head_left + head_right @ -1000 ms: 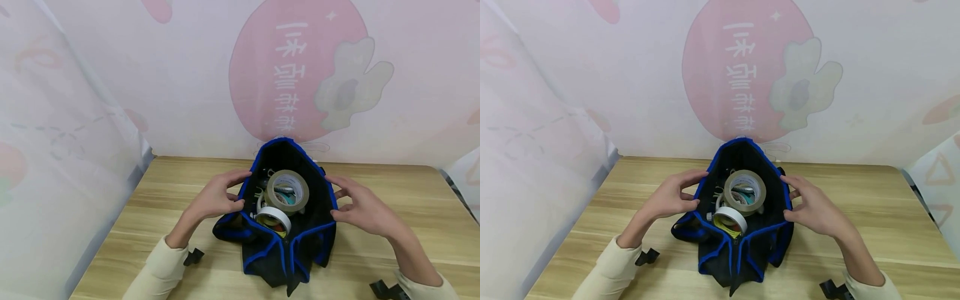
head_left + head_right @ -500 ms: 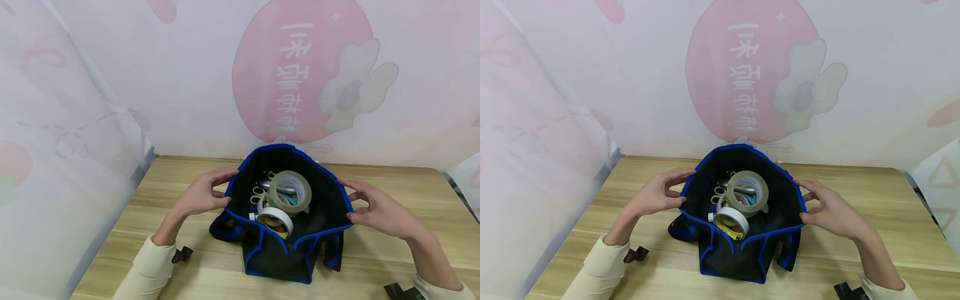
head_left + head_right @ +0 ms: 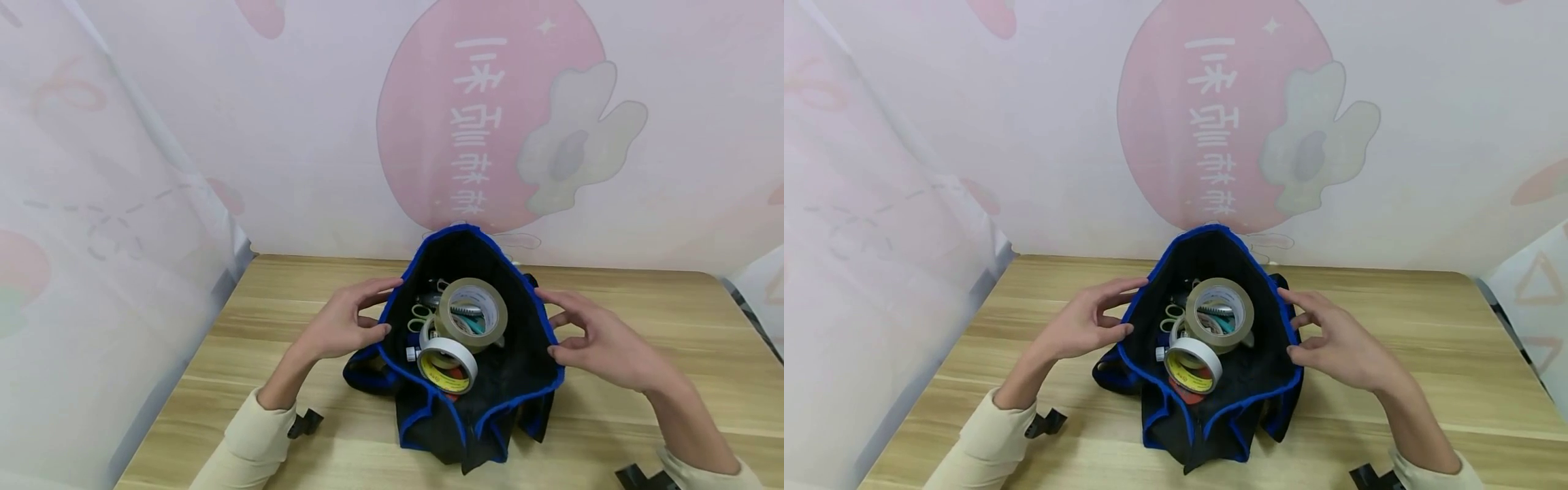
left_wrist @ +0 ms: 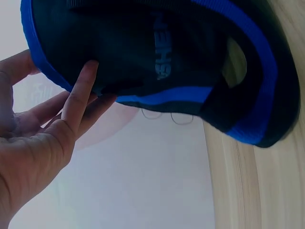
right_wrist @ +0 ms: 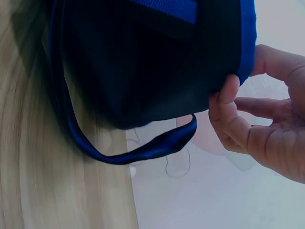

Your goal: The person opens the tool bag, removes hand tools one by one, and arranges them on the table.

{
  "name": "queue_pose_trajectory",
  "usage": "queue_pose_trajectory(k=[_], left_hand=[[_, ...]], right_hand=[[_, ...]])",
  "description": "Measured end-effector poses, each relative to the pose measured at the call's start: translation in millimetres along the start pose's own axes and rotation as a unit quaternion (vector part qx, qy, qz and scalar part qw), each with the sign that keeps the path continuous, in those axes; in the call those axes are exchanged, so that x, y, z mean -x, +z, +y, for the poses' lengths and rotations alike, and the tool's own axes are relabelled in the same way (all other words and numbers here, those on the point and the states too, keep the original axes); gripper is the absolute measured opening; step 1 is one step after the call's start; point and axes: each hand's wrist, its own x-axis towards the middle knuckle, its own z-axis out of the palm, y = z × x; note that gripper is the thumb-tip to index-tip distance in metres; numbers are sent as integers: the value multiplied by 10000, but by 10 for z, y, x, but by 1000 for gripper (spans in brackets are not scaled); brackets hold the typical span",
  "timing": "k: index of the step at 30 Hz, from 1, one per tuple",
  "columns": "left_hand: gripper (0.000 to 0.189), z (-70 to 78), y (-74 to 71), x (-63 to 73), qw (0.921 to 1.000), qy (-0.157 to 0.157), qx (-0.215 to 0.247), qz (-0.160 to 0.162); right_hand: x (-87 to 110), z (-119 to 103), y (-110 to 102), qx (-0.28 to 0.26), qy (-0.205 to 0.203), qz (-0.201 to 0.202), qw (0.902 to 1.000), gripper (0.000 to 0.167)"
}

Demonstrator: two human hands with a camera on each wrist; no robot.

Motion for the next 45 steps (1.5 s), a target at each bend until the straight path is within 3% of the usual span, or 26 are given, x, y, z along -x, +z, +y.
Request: queue_pose_trajectory(k=[9, 19, 38, 45], left_hand=[[73, 60, 40, -17, 10000, 40, -70, -23], [78, 124, 9, 16, 9983, -163, -460, -319], [83, -32, -213, 71, 9983, -399, -9, -421], [81, -33, -151, 56, 9984, -218, 129, -515]], right_hand=[[-23, -83, 61, -36, 23, -6, 10000, 84], [74, -104, 40, 507, 107, 59, 9986, 85], [145, 87, -169, 218, -162, -188, 9995, 80], [119, 66, -127, -21, -224, -214, 9995, 79]])
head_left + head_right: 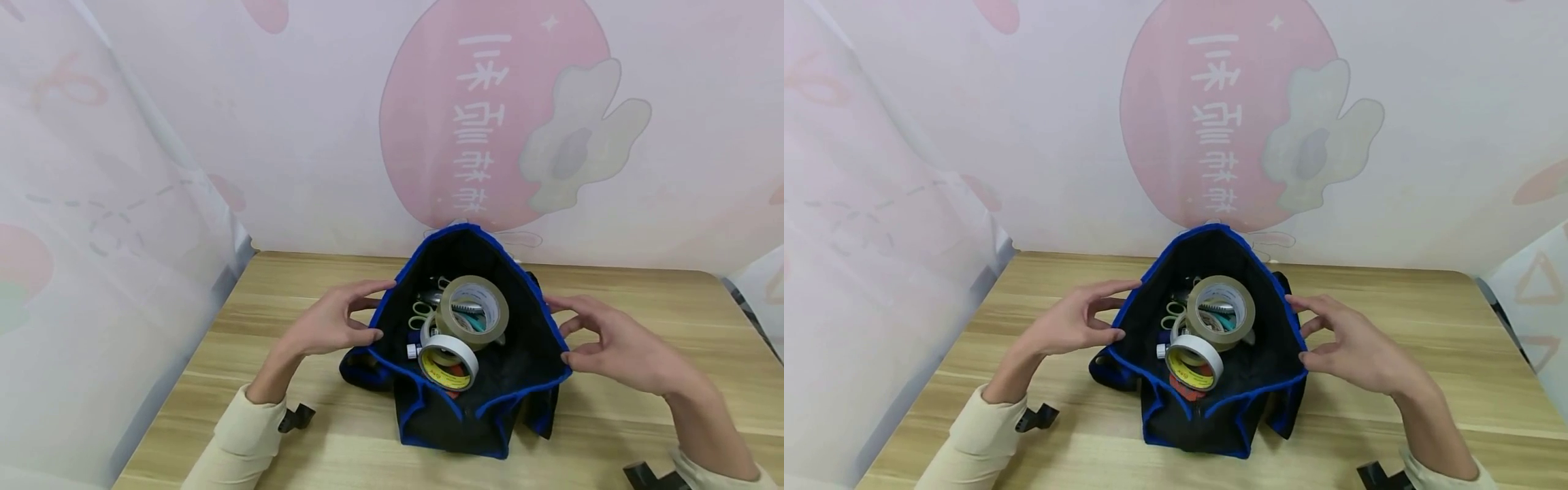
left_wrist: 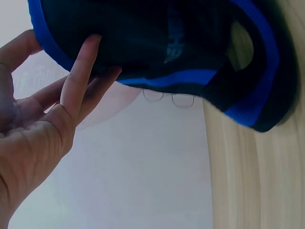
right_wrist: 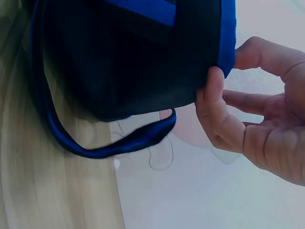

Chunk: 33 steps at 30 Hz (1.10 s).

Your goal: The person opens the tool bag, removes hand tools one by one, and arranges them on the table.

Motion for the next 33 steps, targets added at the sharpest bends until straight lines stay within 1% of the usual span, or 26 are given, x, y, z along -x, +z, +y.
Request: queue_pose_trajectory(k=[5, 10, 13, 17, 20, 23, 26, 29, 33], left_hand=[[78, 14, 96, -30, 9997, 131, 210, 66], [78, 28, 187, -56, 9994, 210, 216, 194], [77, 29, 218, -61, 9992, 239, 222, 233], [75, 26, 225, -60, 9988, 283, 247, 320], [73, 31, 221, -57, 9985, 308, 242, 373], [73, 36, 214, -56, 9987, 297, 201, 373], [72, 35, 209, -61, 9990, 272, 148, 332], [72, 28, 211, -74, 9992, 259, 113, 268], [72, 18, 214, -84, 9993, 264, 92, 239]], right_hand=[[-49, -72, 110, -32, 30, 32, 10000, 80], [-110, -154, 217, -135, 95, -6, 9999, 80], [-138, -189, 257, -194, 158, -49, 9997, 80], [-151, -207, 266, -165, 223, -19, 9996, 79], [-145, -212, 242, 102, 245, 154, 9995, 76], [-142, -216, 226, 577, 164, 490, 9970, 72], [-150, -234, 226, 1058, 6, 857, 9907, 67], [-198, -273, 233, 1498, -245, 1158, 9816, 63], [-345, -343, 238, 1928, -587, 1328, 9704, 59]])
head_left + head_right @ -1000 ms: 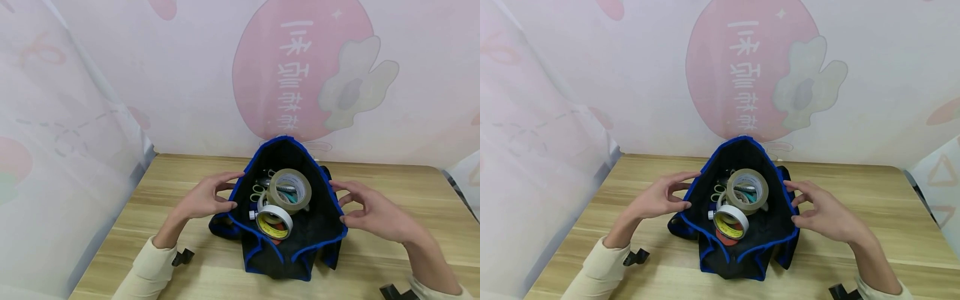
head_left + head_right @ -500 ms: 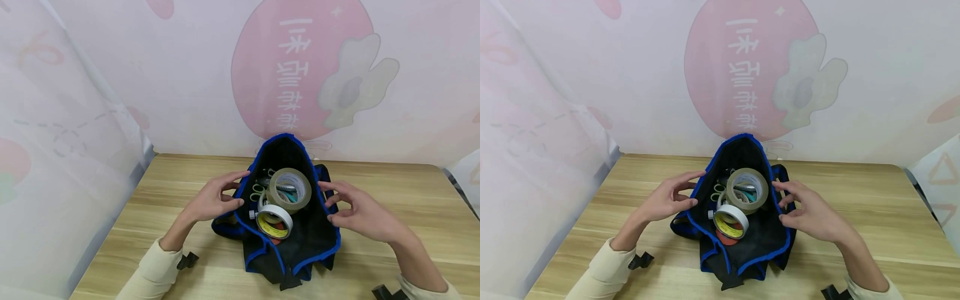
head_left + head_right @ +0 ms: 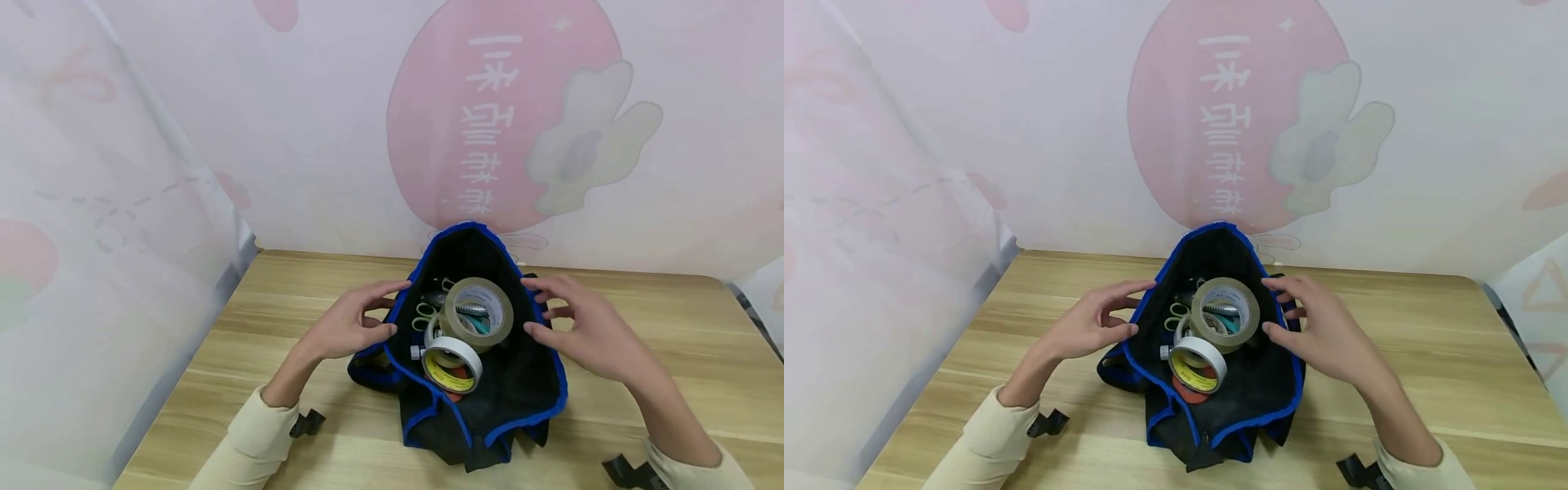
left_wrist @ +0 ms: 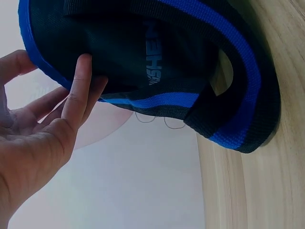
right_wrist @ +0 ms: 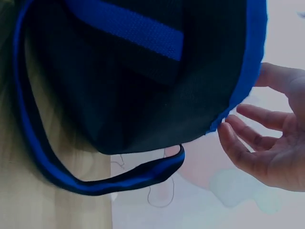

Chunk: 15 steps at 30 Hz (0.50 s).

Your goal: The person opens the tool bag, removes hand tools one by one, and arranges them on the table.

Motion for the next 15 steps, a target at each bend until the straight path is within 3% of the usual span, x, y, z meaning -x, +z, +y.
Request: queue_pose_trajectory(k=[4, 15], left_hand=[[72, -4, 3, -5, 10000, 29, 19, -9], [73, -12, 26, -44, 9999, 69, 40, -87]], right_hand=[[-174, -25, 14, 160, -235, -77, 9996, 59], [-571, -10, 60, 31, -227, -608, 9979, 56]])
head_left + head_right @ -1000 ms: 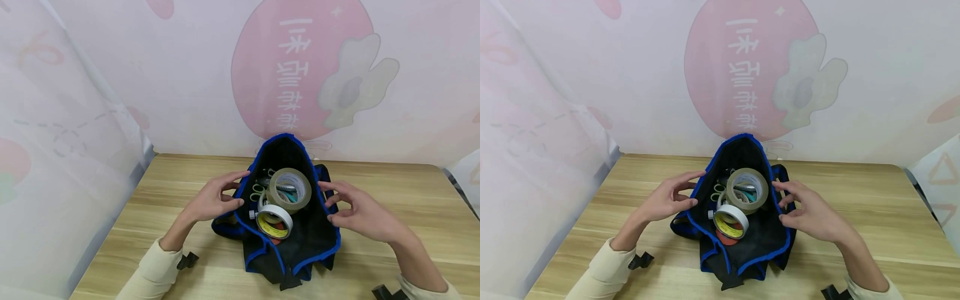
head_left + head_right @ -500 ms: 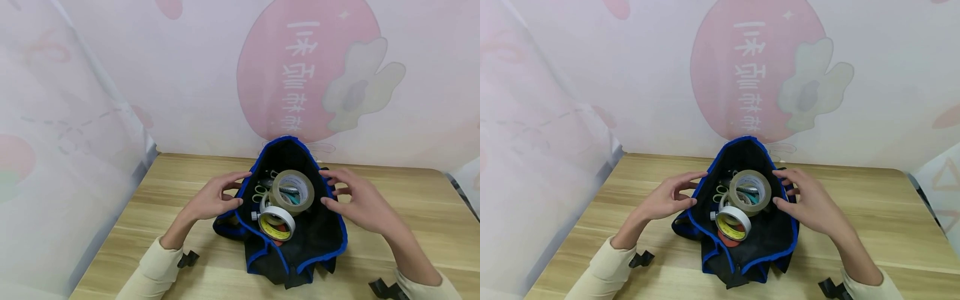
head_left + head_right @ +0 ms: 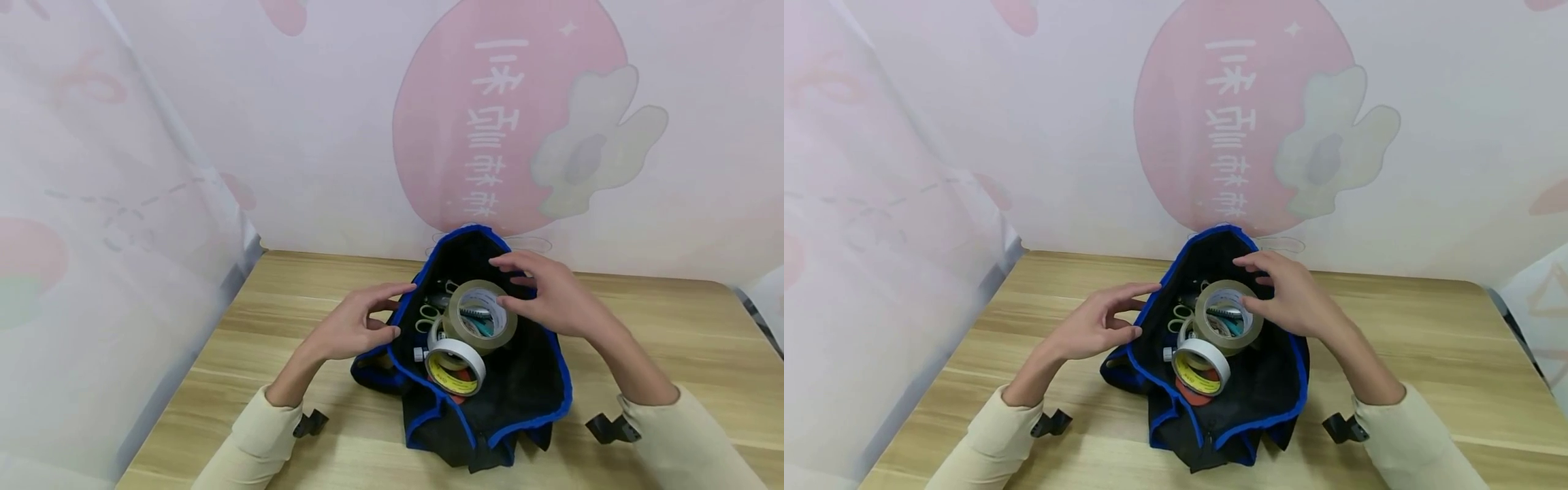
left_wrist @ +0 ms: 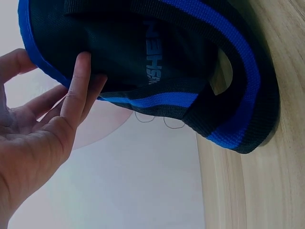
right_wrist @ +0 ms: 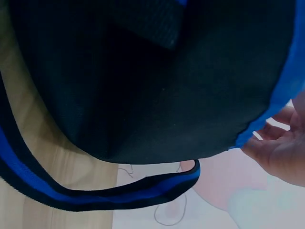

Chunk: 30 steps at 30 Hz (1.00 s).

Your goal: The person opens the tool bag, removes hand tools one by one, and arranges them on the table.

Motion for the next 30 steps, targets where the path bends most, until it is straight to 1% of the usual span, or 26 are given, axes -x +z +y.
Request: queue_pose_trajectory(k=[9, 16, 20, 25, 30], left_hand=[[72, 8, 9, -9, 10000, 27, -8, 10], [72, 3, -8, -6, 10000, 55, -3, 26], [73, 2, -11, -1, 10000, 54, 72, 11], [73, -2, -2, 8, 9999, 38, 138, -21], [73, -5, 3, 14, 9999, 49, 128, -40]], right_hand=[[-239, 73, 66, -74, -11, -471, 9989, 55], [-385, 123, 171, 158, -251, -758, 9967, 48], [-441, 165, 235, 340, -266, -784, 9960, 44], [-477, 245, 316, 451, -236, -720, 9961, 35], [-497, 304, 374, 608, -330, -647, 9955, 28]])
